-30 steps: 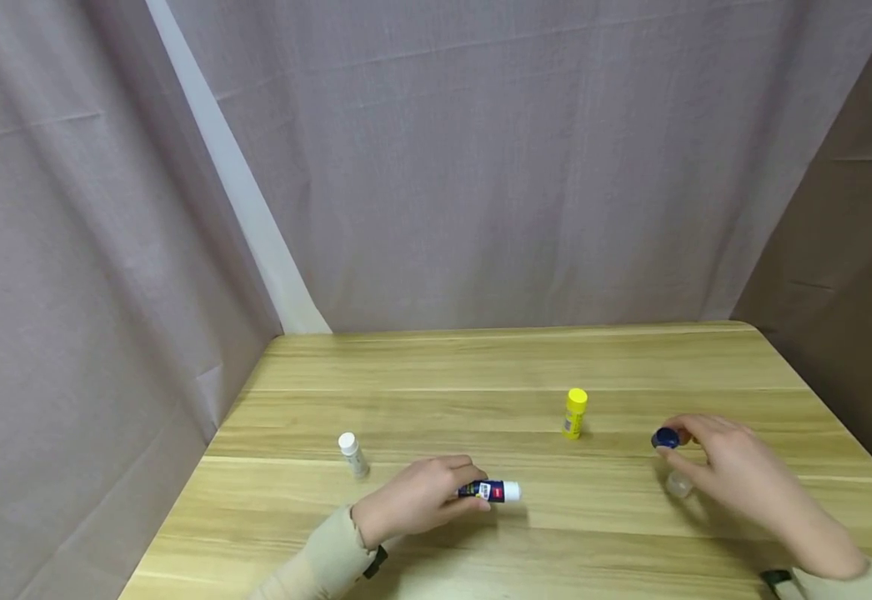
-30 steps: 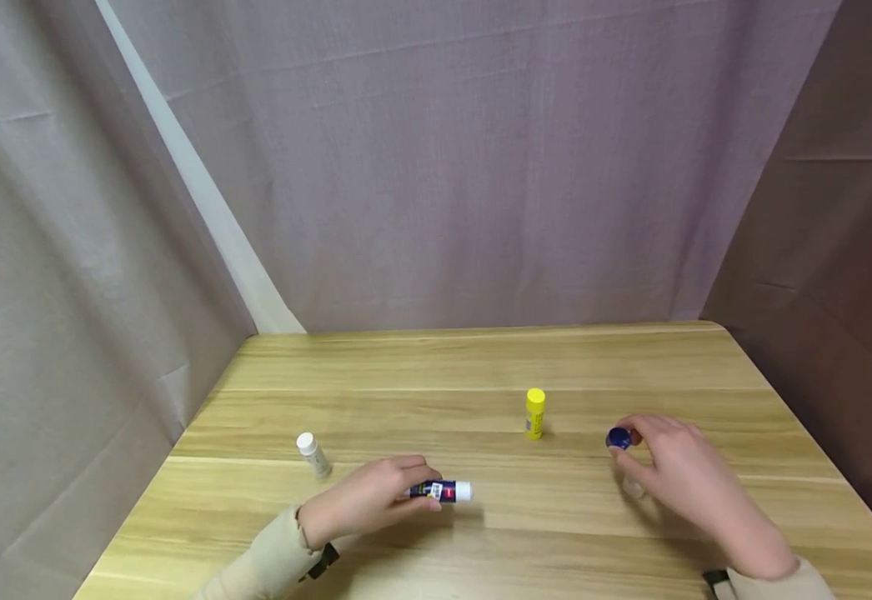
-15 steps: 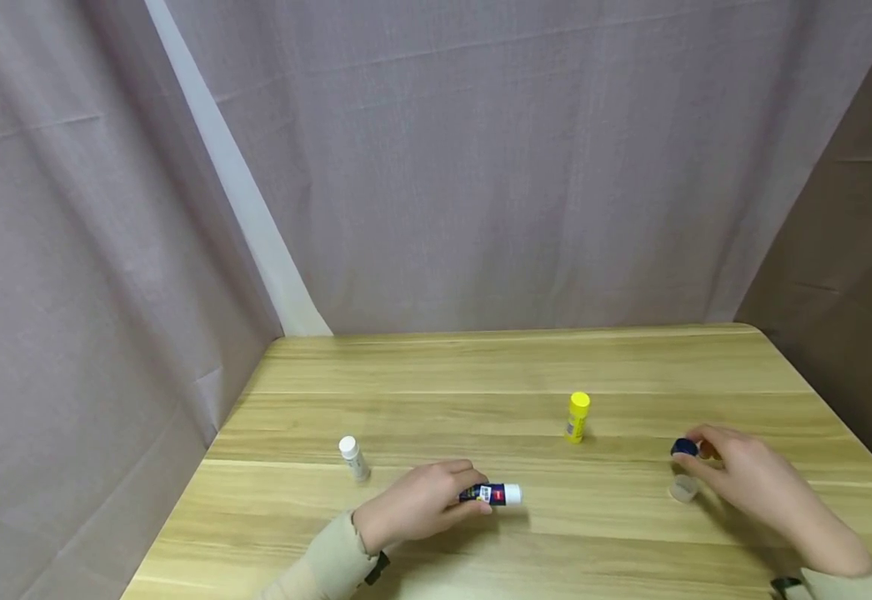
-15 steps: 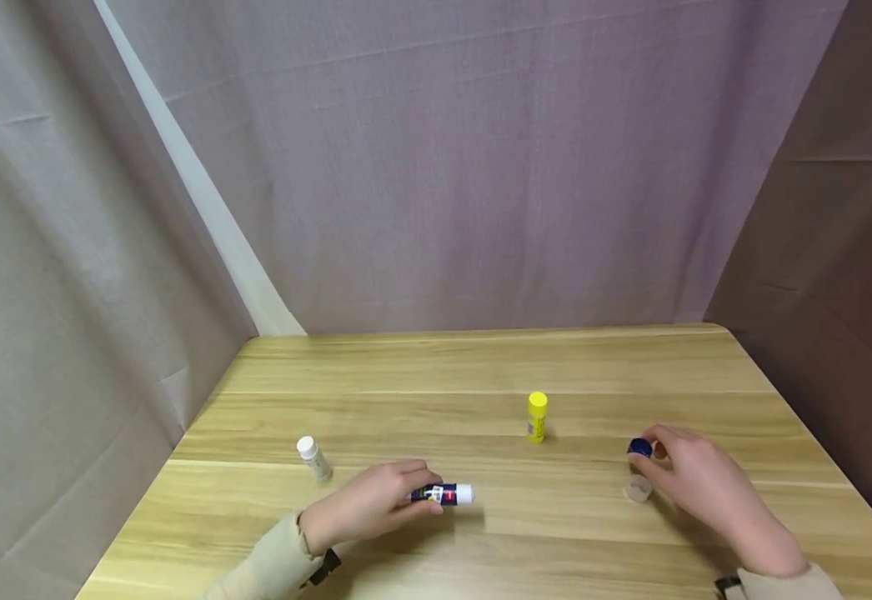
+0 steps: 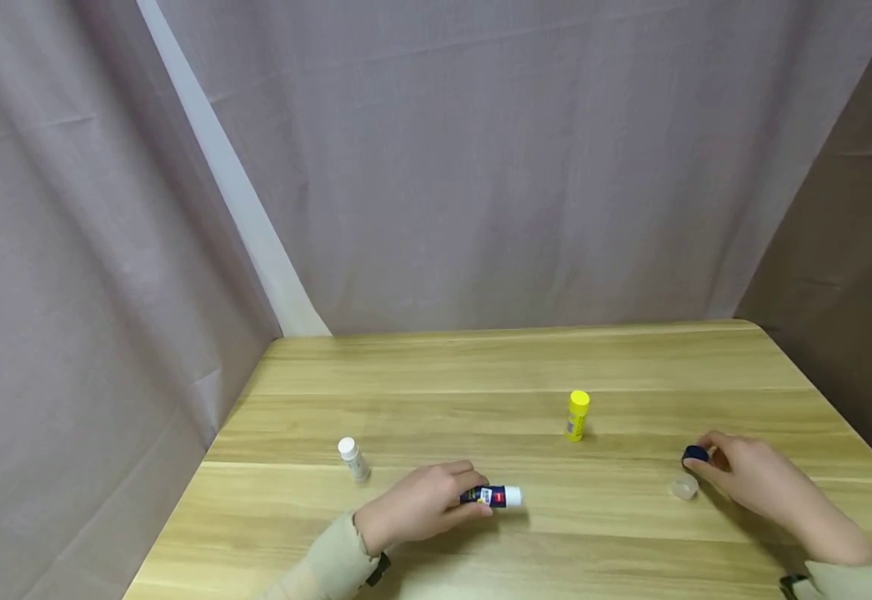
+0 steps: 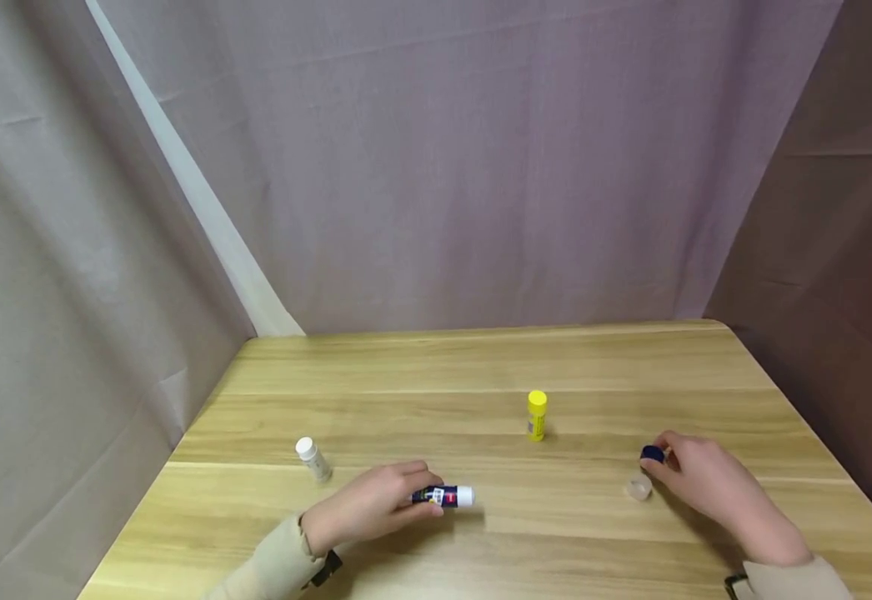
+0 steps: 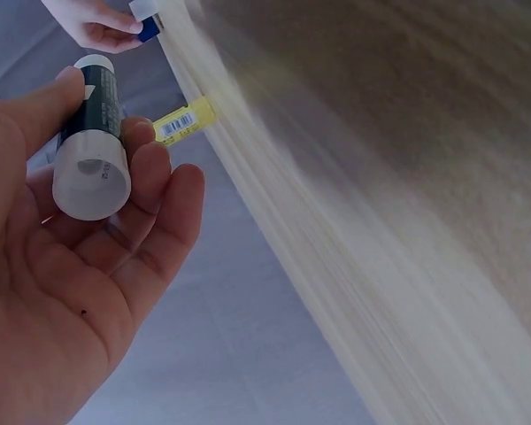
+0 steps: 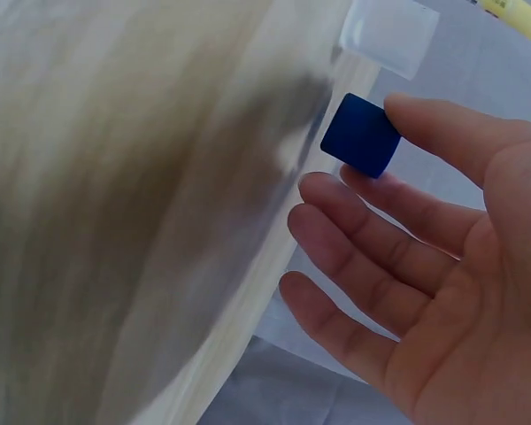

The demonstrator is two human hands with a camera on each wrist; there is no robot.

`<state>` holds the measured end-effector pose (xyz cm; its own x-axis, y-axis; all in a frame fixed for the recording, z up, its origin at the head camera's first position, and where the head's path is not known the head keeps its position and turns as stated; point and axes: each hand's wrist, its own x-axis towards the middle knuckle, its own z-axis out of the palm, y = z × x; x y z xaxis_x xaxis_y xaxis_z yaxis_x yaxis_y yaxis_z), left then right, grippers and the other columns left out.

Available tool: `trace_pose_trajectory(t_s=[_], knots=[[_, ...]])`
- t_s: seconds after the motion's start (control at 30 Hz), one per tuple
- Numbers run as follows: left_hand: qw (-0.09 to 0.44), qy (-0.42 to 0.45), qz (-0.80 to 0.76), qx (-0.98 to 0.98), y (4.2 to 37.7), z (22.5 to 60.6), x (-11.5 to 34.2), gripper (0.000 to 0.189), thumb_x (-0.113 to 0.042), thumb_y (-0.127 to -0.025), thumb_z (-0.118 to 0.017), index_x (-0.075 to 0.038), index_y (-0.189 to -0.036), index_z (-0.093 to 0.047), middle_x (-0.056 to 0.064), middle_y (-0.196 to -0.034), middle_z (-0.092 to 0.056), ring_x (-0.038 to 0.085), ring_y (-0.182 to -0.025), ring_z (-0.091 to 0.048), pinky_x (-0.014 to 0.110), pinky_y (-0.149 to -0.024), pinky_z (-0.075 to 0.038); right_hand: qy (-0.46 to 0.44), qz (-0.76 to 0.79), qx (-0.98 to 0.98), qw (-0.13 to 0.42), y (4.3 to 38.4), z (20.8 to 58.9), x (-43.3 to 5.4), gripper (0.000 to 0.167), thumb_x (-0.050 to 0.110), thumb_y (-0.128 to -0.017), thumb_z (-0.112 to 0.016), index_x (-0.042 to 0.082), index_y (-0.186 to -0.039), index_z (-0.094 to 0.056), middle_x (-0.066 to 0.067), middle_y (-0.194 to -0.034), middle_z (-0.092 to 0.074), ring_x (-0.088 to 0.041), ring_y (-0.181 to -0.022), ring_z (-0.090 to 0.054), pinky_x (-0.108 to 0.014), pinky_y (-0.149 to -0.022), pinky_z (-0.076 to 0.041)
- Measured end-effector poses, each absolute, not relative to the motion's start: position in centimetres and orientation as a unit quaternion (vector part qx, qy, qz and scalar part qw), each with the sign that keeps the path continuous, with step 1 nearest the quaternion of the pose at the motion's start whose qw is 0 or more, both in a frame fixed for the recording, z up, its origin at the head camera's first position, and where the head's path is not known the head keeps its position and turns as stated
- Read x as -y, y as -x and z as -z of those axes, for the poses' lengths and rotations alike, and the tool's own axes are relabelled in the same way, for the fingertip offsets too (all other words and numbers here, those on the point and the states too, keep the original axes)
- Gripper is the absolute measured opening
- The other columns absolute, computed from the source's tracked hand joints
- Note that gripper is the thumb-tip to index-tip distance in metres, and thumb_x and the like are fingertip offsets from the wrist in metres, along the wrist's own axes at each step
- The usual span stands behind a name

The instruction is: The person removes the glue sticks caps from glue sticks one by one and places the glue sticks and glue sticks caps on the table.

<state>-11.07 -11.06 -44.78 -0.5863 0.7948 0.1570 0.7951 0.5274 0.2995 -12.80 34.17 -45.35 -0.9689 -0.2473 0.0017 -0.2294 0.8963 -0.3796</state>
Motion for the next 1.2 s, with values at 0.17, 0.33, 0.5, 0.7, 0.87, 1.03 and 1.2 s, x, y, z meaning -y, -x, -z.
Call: trace_pose_trajectory(t_s=[0.17,0.33,0.5,0.7,0.87,1.03,1.2], knots=[[0.003,0.459,0.173,0.872,11.08,45.01,10.97,0.037,-0.042,-0.103,-0.054,-0.01,-0.116,-0.07,-0.01,-0.094,-0.059,-0.007,-0.066,-0.04,0.006,-0.062,-0.038,0.124,0.189,-0.973,0.044,12.94,45.51,-34.56,0.033,0.031,-0.099,-0.067,0.0,-0.109,-0.064,0.004,-0.076,-0.057,-0.012,-0.063,-0.049,-0.029,-0.054,-0.04],[0.001,0.457,0.172,0.873,11.12,44.91,10.93,0.037,-0.042,-0.103,-0.054,-0.01,-0.116,-0.069,-0.011,-0.092,-0.057,-0.007,-0.065,-0.04,0.007,-0.06,-0.037,0.117,0.187,-0.974,0.057,13.28,45.16,-34.68,0.041,0.035,-0.098,-0.067,-0.003,-0.113,-0.063,0.002,-0.08,-0.061,-0.013,-0.067,-0.054,-0.033,-0.057,-0.043],[0.0,0.456,0.168,0.874,11.15,44.96,10.99,0.037,-0.042,-0.103,-0.054,-0.011,-0.117,-0.069,-0.011,-0.09,-0.056,-0.006,-0.065,-0.04,0.007,-0.06,-0.037,0.117,0.18,-0.975,0.064,13.42,45.04,-34.63,0.043,0.03,-0.095,-0.071,-0.007,-0.114,-0.061,0.001,-0.081,-0.062,-0.013,-0.068,-0.056,-0.035,-0.057,-0.045],[-0.004,0.454,0.176,0.874,11.17,45.12,11.02,0.037,-0.042,-0.103,-0.055,-0.01,-0.118,-0.069,-0.011,-0.091,-0.056,-0.006,-0.065,-0.04,0.007,-0.059,-0.037,0.129,0.172,-0.975,0.062,13.46,45.2,-34.68,0.047,0.023,-0.091,-0.075,-0.011,-0.119,-0.059,-0.001,-0.084,-0.063,-0.016,-0.07,-0.058,-0.038,-0.058,-0.048],[-0.005,0.452,0.182,0.873,11.23,45.16,11.08,0.034,-0.038,-0.103,-0.059,-0.01,-0.118,-0.069,-0.011,-0.092,-0.057,-0.006,-0.065,-0.04,0.007,-0.058,-0.037,0.128,0.171,-0.975,0.064,13.43,45.25,-34.73,0.05,0.023,-0.09,-0.075,-0.009,-0.124,-0.058,0.001,-0.082,-0.059,-0.015,-0.067,-0.05,-0.035,-0.058,-0.043],[-0.004,0.452,0.176,0.874,11.19,45.13,11.2,0.035,-0.04,-0.103,-0.057,-0.011,-0.117,-0.069,-0.012,-0.092,-0.057,-0.006,-0.065,-0.04,0.008,-0.059,-0.037,0.132,0.173,-0.974,0.062,13.47,45.37,-34.89,0.053,0.025,-0.088,-0.077,-0.009,-0.124,-0.059,-0.008,-0.093,-0.067,-0.027,-0.082,-0.065,-0.048,-0.066,-0.053],[-0.016,0.453,0.176,0.874,11.14,45.03,11.24,0.033,-0.04,-0.103,-0.057,-0.012,-0.114,-0.07,-0.012,-0.091,-0.059,-0.007,-0.067,-0.043,0.008,-0.062,-0.039,0.133,0.17,-0.975,0.058,13.43,45.41,-34.81,0.055,0.025,-0.088,-0.078,-0.01,-0.125,-0.058,-0.018,-0.1,-0.069,-0.037,-0.09,-0.067,-0.055,-0.071,-0.054]])
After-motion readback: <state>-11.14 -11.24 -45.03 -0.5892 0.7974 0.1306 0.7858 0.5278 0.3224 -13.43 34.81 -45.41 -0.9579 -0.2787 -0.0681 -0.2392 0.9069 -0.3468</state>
